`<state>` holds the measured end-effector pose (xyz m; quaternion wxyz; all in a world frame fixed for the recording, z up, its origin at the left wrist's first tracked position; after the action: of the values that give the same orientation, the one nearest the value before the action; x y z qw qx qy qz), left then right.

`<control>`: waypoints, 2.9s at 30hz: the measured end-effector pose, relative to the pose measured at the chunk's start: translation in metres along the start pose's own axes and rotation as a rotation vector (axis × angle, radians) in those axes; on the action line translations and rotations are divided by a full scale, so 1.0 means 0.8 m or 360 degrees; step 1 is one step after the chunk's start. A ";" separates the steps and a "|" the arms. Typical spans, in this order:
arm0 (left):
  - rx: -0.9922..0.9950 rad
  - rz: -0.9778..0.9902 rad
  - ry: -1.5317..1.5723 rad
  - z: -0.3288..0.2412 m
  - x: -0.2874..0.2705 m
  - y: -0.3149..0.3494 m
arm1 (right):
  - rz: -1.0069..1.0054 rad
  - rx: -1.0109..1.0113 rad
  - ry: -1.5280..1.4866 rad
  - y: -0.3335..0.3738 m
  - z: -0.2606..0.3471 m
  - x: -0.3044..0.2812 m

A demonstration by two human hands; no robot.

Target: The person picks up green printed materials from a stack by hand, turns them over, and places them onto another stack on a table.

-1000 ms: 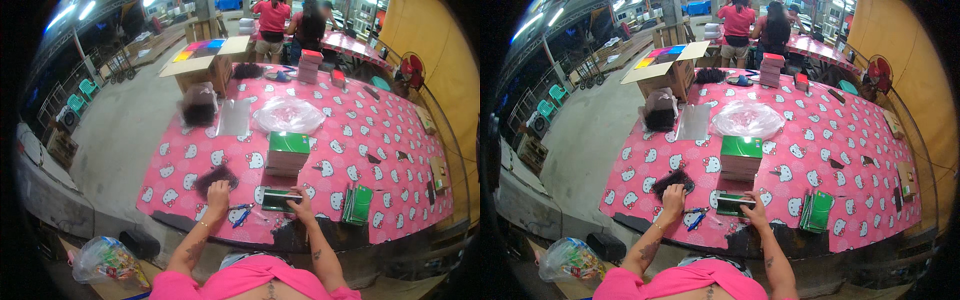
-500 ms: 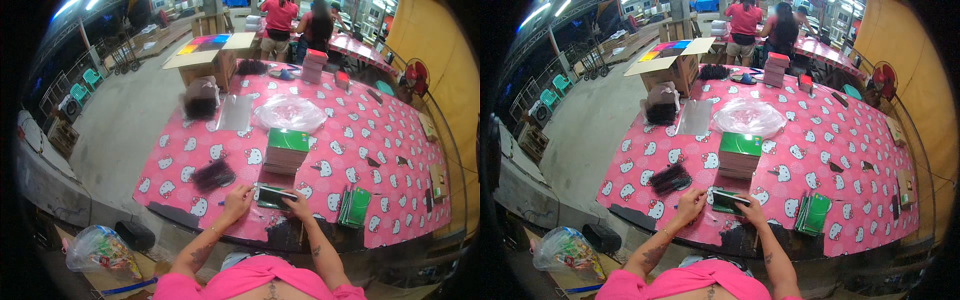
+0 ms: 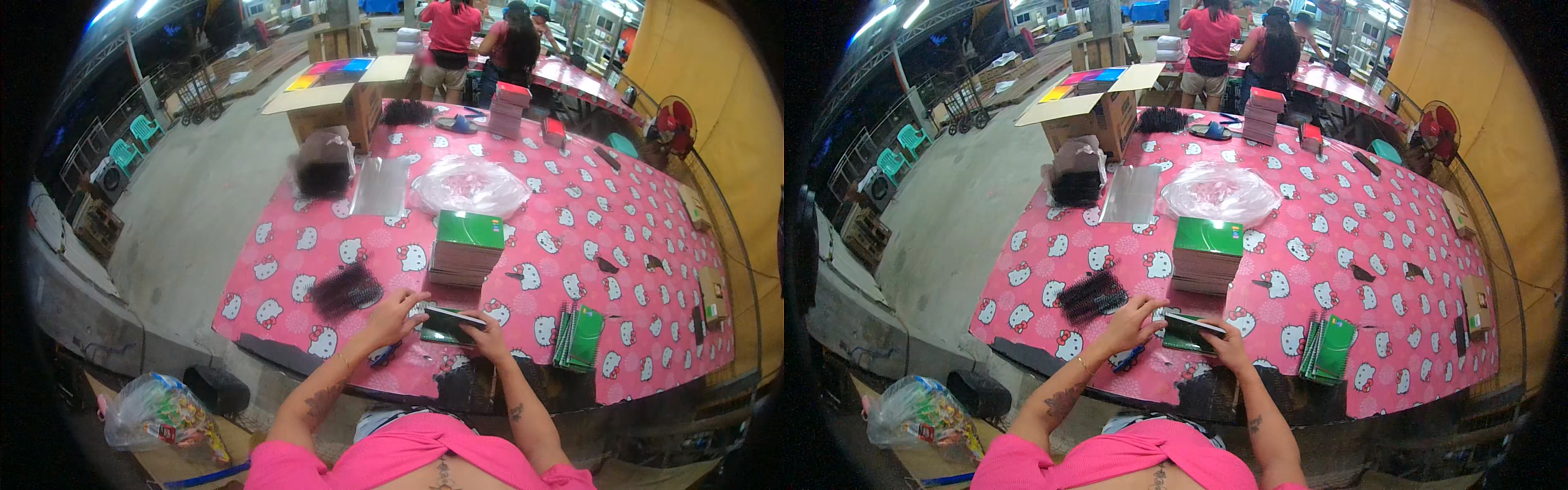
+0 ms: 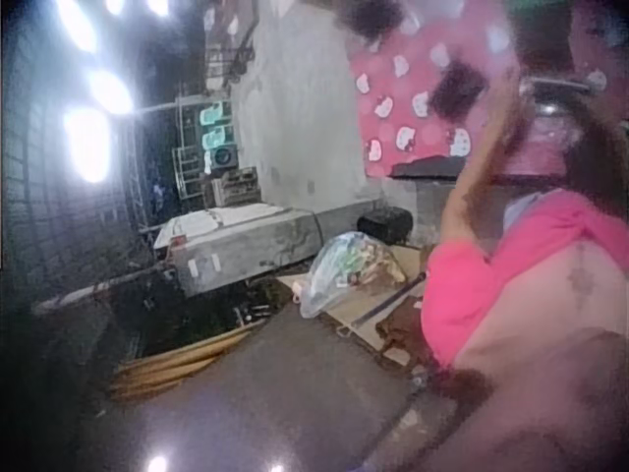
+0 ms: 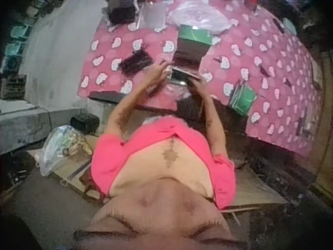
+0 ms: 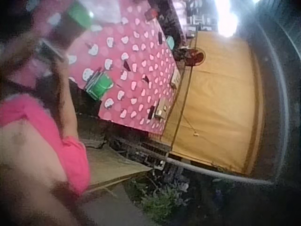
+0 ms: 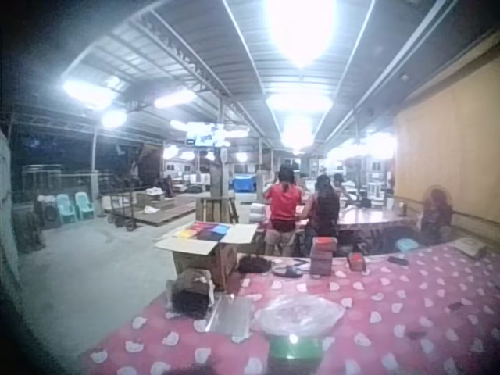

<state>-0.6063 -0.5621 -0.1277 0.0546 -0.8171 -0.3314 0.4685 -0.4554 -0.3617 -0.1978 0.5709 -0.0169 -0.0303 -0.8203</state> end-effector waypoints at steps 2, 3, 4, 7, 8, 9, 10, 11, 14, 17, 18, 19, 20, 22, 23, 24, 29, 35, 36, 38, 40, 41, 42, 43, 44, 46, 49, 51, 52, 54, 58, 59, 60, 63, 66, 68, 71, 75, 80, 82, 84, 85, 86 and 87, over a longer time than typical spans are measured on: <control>0.0124 0.0132 -0.0019 0.011 0.004 -0.008 | 0.0015 -0.0009 0.0002 -0.001 -0.002 -0.001; 0.0091 0.0221 0.0001 0.015 0.007 -0.006 | 0.0030 -0.0002 0.0026 0.000 -0.003 -0.001; 0.0070 0.0308 0.0022 0.014 0.006 -0.012 | 0.0037 -0.0004 0.0055 -0.003 -0.001 -0.003; 0.0221 0.0267 0.0096 0.002 -0.002 -0.022 | -0.0017 0.0017 0.0093 0.004 0.002 -0.003; 0.0320 0.0200 0.0123 -0.009 -0.008 -0.027 | -0.0034 0.0038 0.0121 0.004 0.003 -0.005; 0.0289 0.0118 0.0142 -0.019 -0.013 -0.029 | -0.0065 0.0038 0.0079 0.008 0.004 -0.009; 0.0225 0.0247 0.0104 -0.013 -0.016 -0.028 | -0.0066 0.0035 0.0035 0.009 0.014 -0.002; 0.0157 0.0385 0.0069 -0.003 -0.019 -0.025 | -0.0061 0.0124 -0.0055 0.009 0.020 0.004; 0.0211 0.0308 0.0165 -0.022 -0.037 -0.038 | -0.0001 -0.0131 0.0116 0.013 0.049 0.005; 0.0268 0.0164 0.0121 -0.068 -0.072 -0.049 | -0.0024 -0.0155 0.0053 0.022 0.075 0.002; 0.0321 0.0221 0.0071 -0.061 -0.068 -0.049 | -0.0028 -0.0148 0.0065 0.026 0.082 0.003; 0.0373 0.0266 0.0015 -0.054 -0.068 -0.047 | -0.0035 -0.0159 0.0052 0.029 0.091 0.006; 0.0424 0.0312 -0.0043 -0.049 -0.068 -0.045 | -0.0033 -0.0138 0.0028 0.032 0.097 0.010; 0.0432 0.0265 0.0088 -0.060 -0.072 -0.046 | -0.0048 -0.0091 -0.0015 0.042 0.109 0.015; 0.0400 0.0256 0.0138 -0.076 -0.082 -0.050 | -0.0054 -0.0044 0.0017 0.047 0.113 0.014; 0.0369 0.0248 0.0188 -0.087 -0.089 -0.055 | -0.0077 -0.0097 0.0009 0.049 0.120 0.016; 0.0412 0.0165 -0.0380 -0.096 -0.076 -0.057 | -0.0219 -0.0191 -0.0087 0.058 0.141 0.032; 0.0373 -0.0072 -0.1158 -0.125 -0.004 0.003 | -0.0582 -0.0154 -0.0226 0.073 0.171 0.038; 0.0362 -0.0130 -0.1000 -0.116 0.002 0.001 | -0.0614 -0.0163 -0.0271 0.073 0.169 0.038; 0.0341 -0.0237 -0.0683 -0.119 -0.011 -0.020 | -0.0528 -0.0145 -0.0180 0.068 0.169 0.050; 0.0228 -0.0129 -0.0974 -0.123 -0.031 -0.050 | -0.0536 -0.0117 -0.0186 0.068 0.171 0.053; 0.0295 -0.0081 -0.0973 -0.126 -0.033 -0.049 | -0.0579 -0.0110 -0.0240 0.066 0.176 0.052; 0.0361 -0.0034 -0.0971 -0.127 -0.034 -0.048 | -0.0622 -0.0103 -0.0294 0.065 0.178 0.051; 0.0467 -0.0102 -0.0779 -0.123 -0.019 -0.017 | -0.0613 -0.0154 -0.0300 0.065 0.182 0.045; 0.0501 -0.0128 -0.0804 -0.122 -0.013 -0.009 | -0.0593 -0.0145 -0.0247 0.065 0.182 0.044; 0.0545 -0.0177 -0.0879 -0.126 -0.011 -0.006 | -0.0522 -0.0122 -0.0154 0.064 0.180 0.049; 0.0392 -0.0219 -0.1038 -0.132 -0.040 -0.063 | -0.0509 -0.0179 -0.0216 0.063 0.193 0.058; 0.0394 -0.0043 -0.0679 -0.128 -0.022 -0.033 | -0.0595 -0.0153 -0.0274 0.064 0.196 0.049; 0.0445 -0.0080 -0.0648 -0.131 -0.012 -0.019 | -0.0570 -0.0146 -0.0251 0.065 0.191 0.044; 0.0516 -0.0145 -0.0615 -0.137 -0.004 -0.006 | -0.0482 -0.0119 -0.0223 0.062 0.183 0.046; 0.0307 -0.0189 -0.1005 -0.138 -0.048 -0.071 | -0.0411 -0.0198 -0.0120 0.051 0.192 0.059; 0.0442 -0.0245 -0.0718 -0.142 -0.032 -0.046 | -0.0427 -0.0035 -0.0528 0.053 0.199 0.056; 0.0475 -0.0246 -0.0640 -0.144 -0.018 -0.025 | -0.0387 -0.0094 -0.0490 0.053 0.195 0.055; 0.0359 -0.0372 -0.0443 -0.148 -0.022 -0.044 | -0.0254 -0.0267 -0.0113 0.047 0.185 0.053; 0.0273 -0.0172 -0.0923 -0.150 -0.063 -0.081 | -0.0378 -0.0300 -0.0173 0.044 0.210 0.066; 0.0506 -0.0194 -0.0794 -0.149 -0.028 -0.035 | -0.0340 -0.0291 -0.0358 0.039 0.218 0.057; 0.0426 -0.0337 -0.0495 -0.135 -0.024 -0.038 | -0.0222 -0.0428 -0.0032 0.039 0.211 0.071; 0.0375 -0.0064 -0.0736 -0.163 -0.049 -0.068 | -0.0274 -0.0411 -0.0217 0.043 0.215 0.066; 0.0362 -0.0279 -0.0655 -0.161 -0.049 -0.076 | -0.0206 -0.0279 0.0163 0.045 0.199 0.062; 0.0393 -0.0129 -0.0658 -0.173 -0.059 -0.086 | -0.0285 -0.0445 0.0039 0.046 0.212 0.066; 0.0585 -0.0110 -0.0471 -0.167 -0.030 -0.038 | -0.0336 -0.0405 -0.0268 0.044 0.228 0.068; 0.0596 -0.0010 -0.0362 -0.185 -0.030 -0.017 | -0.0361 -0.0565 0.0096 0.043 0.226 0.060; 0.0542 -0.0073 -0.0454 -0.183 -0.034 -0.026 | -0.0319 -0.0549 0.0174 0.041 0.219 0.060; 0.0488 -0.0137 -0.0545 -0.174 -0.039 -0.046 | -0.0276 -0.0531 0.0252 0.040 0.214 0.063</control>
<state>-0.5234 -0.5215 -0.0128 0.1408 -0.6929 -0.2954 0.6425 -0.4442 -0.4082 -0.0227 0.4879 -0.0439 0.1498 -0.8589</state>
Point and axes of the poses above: each hand's wrist, its own y-axis away from the middle knuckle, its own x-axis out of the palm, z = x × y, the point moved 3 cm from there along -y, towards the middle knuckle, and after that the axes turned 1 degree about -y, right-handed, at the moved point
